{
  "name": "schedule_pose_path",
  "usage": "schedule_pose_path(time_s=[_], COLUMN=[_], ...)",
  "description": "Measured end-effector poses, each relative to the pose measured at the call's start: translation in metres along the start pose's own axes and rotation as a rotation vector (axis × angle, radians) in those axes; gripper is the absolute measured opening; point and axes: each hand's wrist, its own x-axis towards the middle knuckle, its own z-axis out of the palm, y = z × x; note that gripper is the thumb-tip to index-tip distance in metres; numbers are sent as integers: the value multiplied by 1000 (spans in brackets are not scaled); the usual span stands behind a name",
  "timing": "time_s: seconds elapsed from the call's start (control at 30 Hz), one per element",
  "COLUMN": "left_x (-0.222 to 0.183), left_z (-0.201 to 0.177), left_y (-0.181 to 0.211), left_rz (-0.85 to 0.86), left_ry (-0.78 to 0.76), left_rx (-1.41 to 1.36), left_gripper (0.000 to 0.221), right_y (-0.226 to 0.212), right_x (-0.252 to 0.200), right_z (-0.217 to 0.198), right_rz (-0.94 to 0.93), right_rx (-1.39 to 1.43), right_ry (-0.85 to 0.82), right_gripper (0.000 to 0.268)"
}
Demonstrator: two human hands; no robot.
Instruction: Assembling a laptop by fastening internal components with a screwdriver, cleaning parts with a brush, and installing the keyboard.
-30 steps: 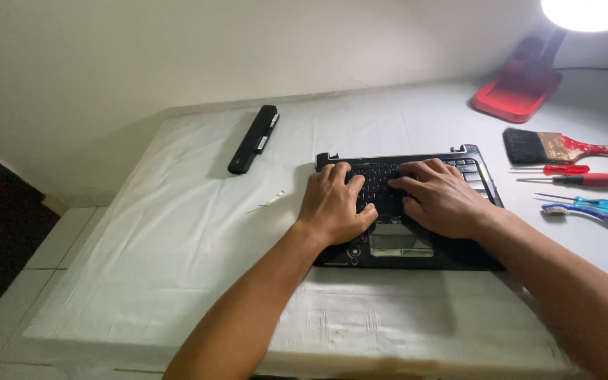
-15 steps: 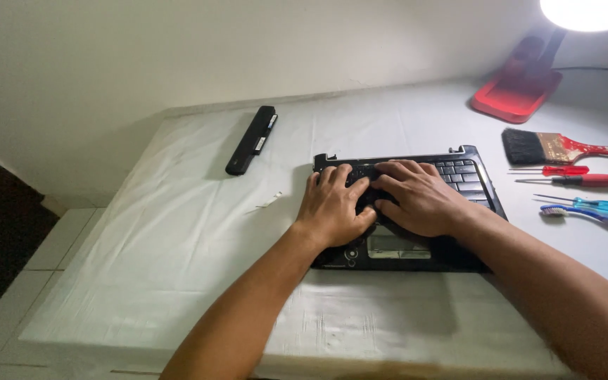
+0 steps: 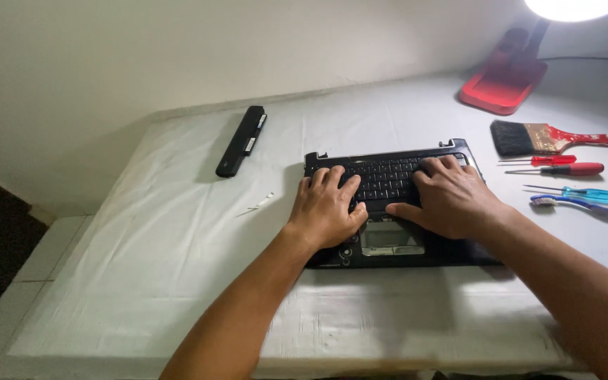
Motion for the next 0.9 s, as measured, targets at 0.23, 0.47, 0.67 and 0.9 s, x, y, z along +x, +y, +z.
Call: schedule_pose_path(time_s=[0.23,0.47,0.67,0.9], left_x=[3,-2,-3,2], left_z=[8,-8,-14,-7], left_y=[-7,-7,-8,-8], left_rz=[-8,-16,-1,2], left_ry=[-17,-73,-72,-40], left_rx=[-31,-58,-6,-3], left_gripper=[65,63,67,69], right_y=[41,52,34,18], right_x=[34,39,22,15], right_z=[24,31,19,21], right_rz=[-117,-103,-144,-285], right_rx=[336,298,81,55], right_ry=[155,217,195,237], right_gripper=[64,61,55,39])
